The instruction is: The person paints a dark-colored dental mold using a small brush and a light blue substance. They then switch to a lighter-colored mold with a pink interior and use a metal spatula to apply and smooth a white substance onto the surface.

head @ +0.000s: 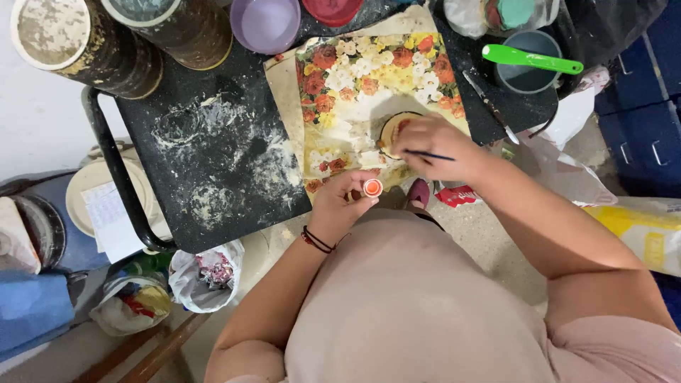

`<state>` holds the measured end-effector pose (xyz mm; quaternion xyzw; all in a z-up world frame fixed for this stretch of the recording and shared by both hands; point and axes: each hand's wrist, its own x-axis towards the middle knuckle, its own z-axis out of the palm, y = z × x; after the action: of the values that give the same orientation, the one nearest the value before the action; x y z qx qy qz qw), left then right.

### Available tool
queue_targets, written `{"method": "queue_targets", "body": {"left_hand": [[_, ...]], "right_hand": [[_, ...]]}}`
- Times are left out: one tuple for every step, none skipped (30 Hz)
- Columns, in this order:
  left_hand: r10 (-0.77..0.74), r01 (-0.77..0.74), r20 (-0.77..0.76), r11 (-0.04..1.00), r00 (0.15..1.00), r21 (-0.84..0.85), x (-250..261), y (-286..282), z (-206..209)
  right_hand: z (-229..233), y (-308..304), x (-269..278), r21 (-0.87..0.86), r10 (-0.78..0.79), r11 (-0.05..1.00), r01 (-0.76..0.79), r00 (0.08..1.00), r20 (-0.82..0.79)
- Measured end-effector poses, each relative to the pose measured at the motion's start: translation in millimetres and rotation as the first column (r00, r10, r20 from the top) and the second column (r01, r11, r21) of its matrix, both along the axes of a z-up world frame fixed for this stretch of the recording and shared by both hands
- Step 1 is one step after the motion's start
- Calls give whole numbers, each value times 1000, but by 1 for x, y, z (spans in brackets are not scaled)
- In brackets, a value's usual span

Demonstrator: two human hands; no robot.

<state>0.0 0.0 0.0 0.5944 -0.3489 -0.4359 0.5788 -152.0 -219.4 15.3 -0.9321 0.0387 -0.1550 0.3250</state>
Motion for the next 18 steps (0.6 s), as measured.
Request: {"method": "queue_targets", "body": {"left_hand": [[-3, 3, 0, 1000, 1000, 1, 1, 1, 3], [9, -9, 5, 1000, 1000, 5, 2, 1, 5], [20, -20, 10, 1000, 1000, 6, 3, 0, 8], [18, -18, 10, 1000, 1000, 5, 5, 0, 1], [40, -40, 36, 999, 999, 4, 6, 0, -7], [62, -63, 61, 998, 996, 2, 8, 1, -15], [59, -59, 62, 998, 996, -1, 13, 1, -16], [81, -83, 115, 996, 990, 20, 19, 2, -17], [100, -108, 169, 993, 981, 42, 25, 4, -17], [96, -105, 169, 994, 981, 42, 29, 6, -15], [134, -161, 256, 983, 957, 90, 33, 8, -13], [165, -221, 343, 966, 925, 131, 38, 9, -11], [158, -214, 344, 968, 925, 128, 44, 11, -17], [195, -277, 472, 955, 860, 109, 51, 14, -22], [231, -339, 590, 937, 773, 79, 59, 16, -28], [229, -335, 592, 939, 773, 74, 65, 19, -32], [247, -377, 677, 925, 693, 48, 71, 23, -36], [262, -416, 753, 909, 604, 17, 77, 27, -40]], "right_hand": [[-2, 0, -9, 1, -3, 1000, 3, 1000, 0], [-3, 0, -17, 63, 16, 998, -18, 999, 32], [-4, -1, -26, 120, 34, 992, -41, 997, 64], [-9, -7, -32, 119, 32, 992, -39, 997, 65], [-15, -11, -41, 73, -10, 997, 5, 997, 71], [-20, -16, -49, 28, -52, 998, 50, 996, 78], [-18, -14, -51, 25, -55, 998, 53, 995, 79], [-15, -11, -52, 150, -77, 987, 61, 992, 104], [-13, -7, -54, 277, -103, 959, 64, 987, 126], [-14, -6, -54, 277, -106, 958, 68, 986, 126], [-15, -4, -54, 319, -159, 941, 111, 979, 128], [-16, -3, -54, 361, -211, 920, 153, 969, 127], [-23, -6, -61, 359, -219, 920, 160, 967, 130], [-30, -9, -68, 363, -296, 904, 227, 944, 147], [-36, -13, -74, 367, -368, 884, 289, 915, 167], [-39, -13, -76, 365, -372, 884, 292, 912, 171], [-41, -12, -78, 358, -389, 878, 316, 909, 152], [-44, -11, -81, 351, -406, 872, 341, 904, 132]]}}
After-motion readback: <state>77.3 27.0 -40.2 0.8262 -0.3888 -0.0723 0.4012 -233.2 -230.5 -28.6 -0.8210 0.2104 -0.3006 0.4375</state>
